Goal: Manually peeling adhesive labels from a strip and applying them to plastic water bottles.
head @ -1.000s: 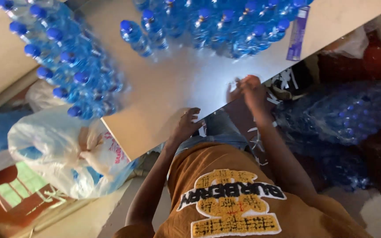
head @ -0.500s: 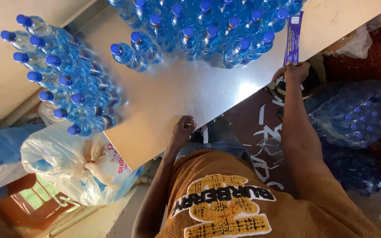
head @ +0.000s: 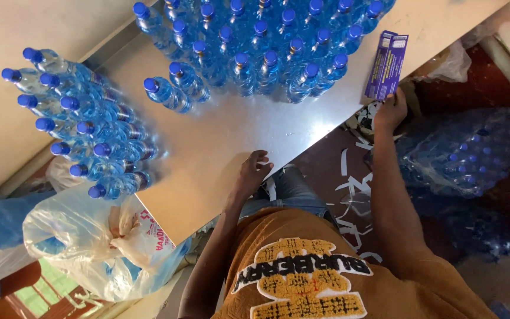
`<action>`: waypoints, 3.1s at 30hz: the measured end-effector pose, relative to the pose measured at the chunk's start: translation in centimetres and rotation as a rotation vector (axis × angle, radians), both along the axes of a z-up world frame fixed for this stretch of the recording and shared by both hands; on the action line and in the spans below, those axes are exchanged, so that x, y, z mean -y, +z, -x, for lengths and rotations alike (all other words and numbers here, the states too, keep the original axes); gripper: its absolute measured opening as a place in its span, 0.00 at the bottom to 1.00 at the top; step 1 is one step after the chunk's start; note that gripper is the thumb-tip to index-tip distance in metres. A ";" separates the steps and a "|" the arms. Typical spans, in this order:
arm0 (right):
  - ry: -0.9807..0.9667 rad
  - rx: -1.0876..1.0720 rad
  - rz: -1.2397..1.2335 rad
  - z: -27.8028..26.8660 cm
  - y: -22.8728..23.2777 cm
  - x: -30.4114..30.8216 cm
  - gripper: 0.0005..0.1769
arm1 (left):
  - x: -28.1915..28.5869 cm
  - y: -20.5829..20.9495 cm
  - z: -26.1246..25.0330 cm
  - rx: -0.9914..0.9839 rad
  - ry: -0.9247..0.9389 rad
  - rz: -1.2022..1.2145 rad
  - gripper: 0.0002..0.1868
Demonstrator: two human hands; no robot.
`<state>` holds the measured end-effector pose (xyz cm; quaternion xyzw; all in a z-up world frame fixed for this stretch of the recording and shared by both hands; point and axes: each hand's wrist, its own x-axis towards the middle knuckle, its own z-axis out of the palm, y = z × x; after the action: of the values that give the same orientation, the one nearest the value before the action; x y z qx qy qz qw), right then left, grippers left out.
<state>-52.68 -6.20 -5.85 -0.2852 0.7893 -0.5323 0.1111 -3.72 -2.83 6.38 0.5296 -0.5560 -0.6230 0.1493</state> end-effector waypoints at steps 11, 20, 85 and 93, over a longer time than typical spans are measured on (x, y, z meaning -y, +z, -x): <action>0.271 1.279 0.167 -22.1 10.1 -14.5 0.06 | 4.7 3.6 8.5 -0.691 0.019 -0.132 0.40; 0.510 1.139 -0.122 -25.5 11.6 -13.5 0.06 | 4.6 7.3 7.7 -0.991 0.381 -0.109 0.09; 1.094 0.094 -0.858 -25.1 13.1 -12.1 0.45 | 4.3 17.5 -6.7 -0.437 0.810 0.580 0.12; 0.894 0.476 0.028 -30.1 22.3 -6.3 0.15 | 0.6 11.1 0.3 -0.561 0.356 0.369 0.14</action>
<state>-22.56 0.06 16.46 -0.4674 0.5357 -0.4934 0.5011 -4.07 -3.45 17.49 0.3908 -0.4955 -0.5976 0.4946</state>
